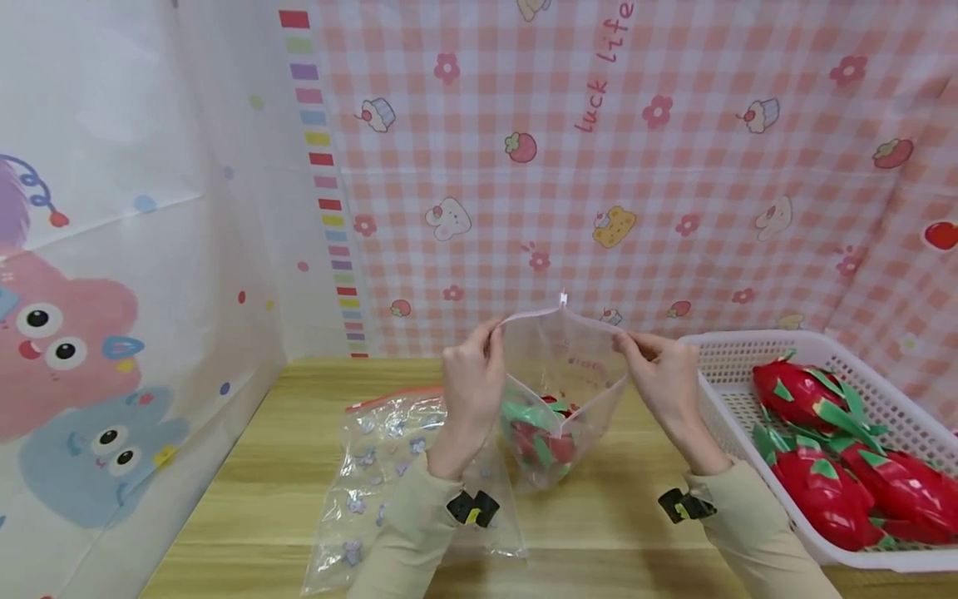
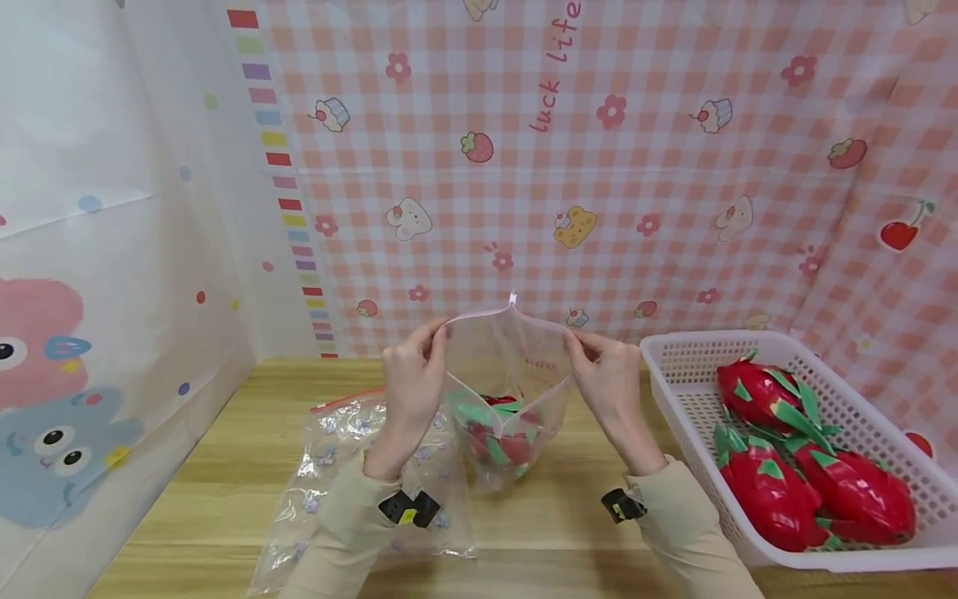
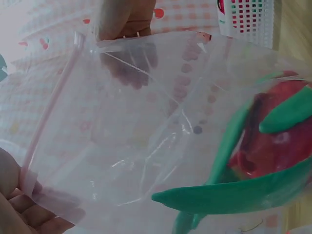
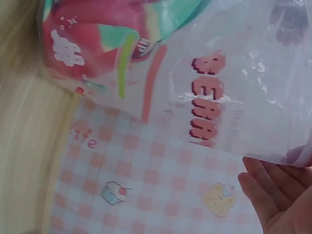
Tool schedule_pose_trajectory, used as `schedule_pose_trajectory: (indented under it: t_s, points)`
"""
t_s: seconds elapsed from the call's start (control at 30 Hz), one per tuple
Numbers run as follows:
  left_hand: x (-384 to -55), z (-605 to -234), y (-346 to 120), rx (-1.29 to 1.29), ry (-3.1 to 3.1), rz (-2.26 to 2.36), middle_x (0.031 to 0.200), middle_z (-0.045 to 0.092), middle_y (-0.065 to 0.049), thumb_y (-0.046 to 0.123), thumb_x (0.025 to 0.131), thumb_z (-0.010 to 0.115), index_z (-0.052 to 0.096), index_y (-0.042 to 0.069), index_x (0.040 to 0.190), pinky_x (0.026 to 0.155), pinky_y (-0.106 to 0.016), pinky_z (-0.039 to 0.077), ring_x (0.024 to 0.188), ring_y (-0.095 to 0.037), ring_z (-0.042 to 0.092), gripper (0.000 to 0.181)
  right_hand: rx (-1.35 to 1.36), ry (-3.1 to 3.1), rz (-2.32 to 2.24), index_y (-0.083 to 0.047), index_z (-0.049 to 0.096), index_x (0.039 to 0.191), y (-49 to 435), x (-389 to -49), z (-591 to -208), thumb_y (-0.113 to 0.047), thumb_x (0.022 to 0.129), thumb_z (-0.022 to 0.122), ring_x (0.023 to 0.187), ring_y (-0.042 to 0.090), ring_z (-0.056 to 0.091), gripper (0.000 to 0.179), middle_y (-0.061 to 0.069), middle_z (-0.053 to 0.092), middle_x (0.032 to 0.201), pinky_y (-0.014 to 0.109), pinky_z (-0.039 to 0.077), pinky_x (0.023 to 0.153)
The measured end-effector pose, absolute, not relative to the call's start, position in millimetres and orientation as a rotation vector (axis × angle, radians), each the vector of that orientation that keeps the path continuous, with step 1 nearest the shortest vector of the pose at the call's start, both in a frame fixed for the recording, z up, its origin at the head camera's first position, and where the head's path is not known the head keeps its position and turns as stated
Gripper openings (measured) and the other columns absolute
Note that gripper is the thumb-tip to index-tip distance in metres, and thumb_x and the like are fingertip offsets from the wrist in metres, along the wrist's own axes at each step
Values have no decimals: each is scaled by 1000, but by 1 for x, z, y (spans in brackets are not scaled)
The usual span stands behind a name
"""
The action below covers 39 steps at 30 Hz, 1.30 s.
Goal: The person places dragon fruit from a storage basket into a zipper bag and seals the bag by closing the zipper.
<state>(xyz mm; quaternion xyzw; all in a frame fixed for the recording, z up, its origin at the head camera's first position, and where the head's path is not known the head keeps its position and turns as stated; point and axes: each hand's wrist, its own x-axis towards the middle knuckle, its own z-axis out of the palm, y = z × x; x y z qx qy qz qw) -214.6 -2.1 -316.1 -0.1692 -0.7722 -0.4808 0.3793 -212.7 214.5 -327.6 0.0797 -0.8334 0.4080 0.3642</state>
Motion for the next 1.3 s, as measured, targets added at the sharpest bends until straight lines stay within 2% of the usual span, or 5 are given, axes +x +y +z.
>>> schedule_pose_trajectory:
  t_s: [0.43, 0.67, 0.87, 1.0, 1.3]
  points:
    - [-210, -318, 3, -518, -2046, -1234, 46, 38, -3, -2, 94, 47, 65, -3, 117, 36, -12, 20, 37, 1, 21, 29, 187, -2175, 1165, -1, 70, 110, 217, -214, -333, -19, 96, 56, 34, -1, 19, 27, 20, 73, 93, 20, 18, 31]
    - [-208, -319, 8, -560, -2107, -1222, 53, 53, -11, -2, 93, 47, 63, -5, 118, 35, -10, 23, 37, 1, 25, 30, 215, -2145, 1237, -1, 70, 111, 220, -215, -337, -17, 95, 57, 37, -5, 34, 26, 23, 72, 93, 19, 20, 31]
    - [-207, -323, 9, -607, -2149, -1286, 53, 50, -10, -4, 92, 45, 57, -5, 125, 33, -12, 24, 37, 0, 27, 35, 233, -2179, 1258, -3, 67, 117, 228, -216, -339, -16, 95, 57, 53, -7, 53, 27, 23, 72, 95, 18, 24, 34]
    - [-207, -324, 11, -626, -2144, -1333, 56, 53, -13, -4, 93, 43, 56, -6, 126, 33, -12, 25, 36, 0, 26, 35, 224, -2250, 1242, -6, 65, 121, 231, -215, -339, -20, 96, 55, 59, 0, 56, 30, 20, 72, 99, 20, 27, 36]
    - [-207, -327, 17, -638, -2138, -1395, 54, 49, -11, -1, 95, 42, 55, -4, 128, 33, -12, 25, 36, 1, 27, 36, 260, -2331, 1193, -6, 63, 124, 236, -210, -334, -25, 97, 54, 80, -12, 59, 34, 18, 72, 103, 19, 33, 42]
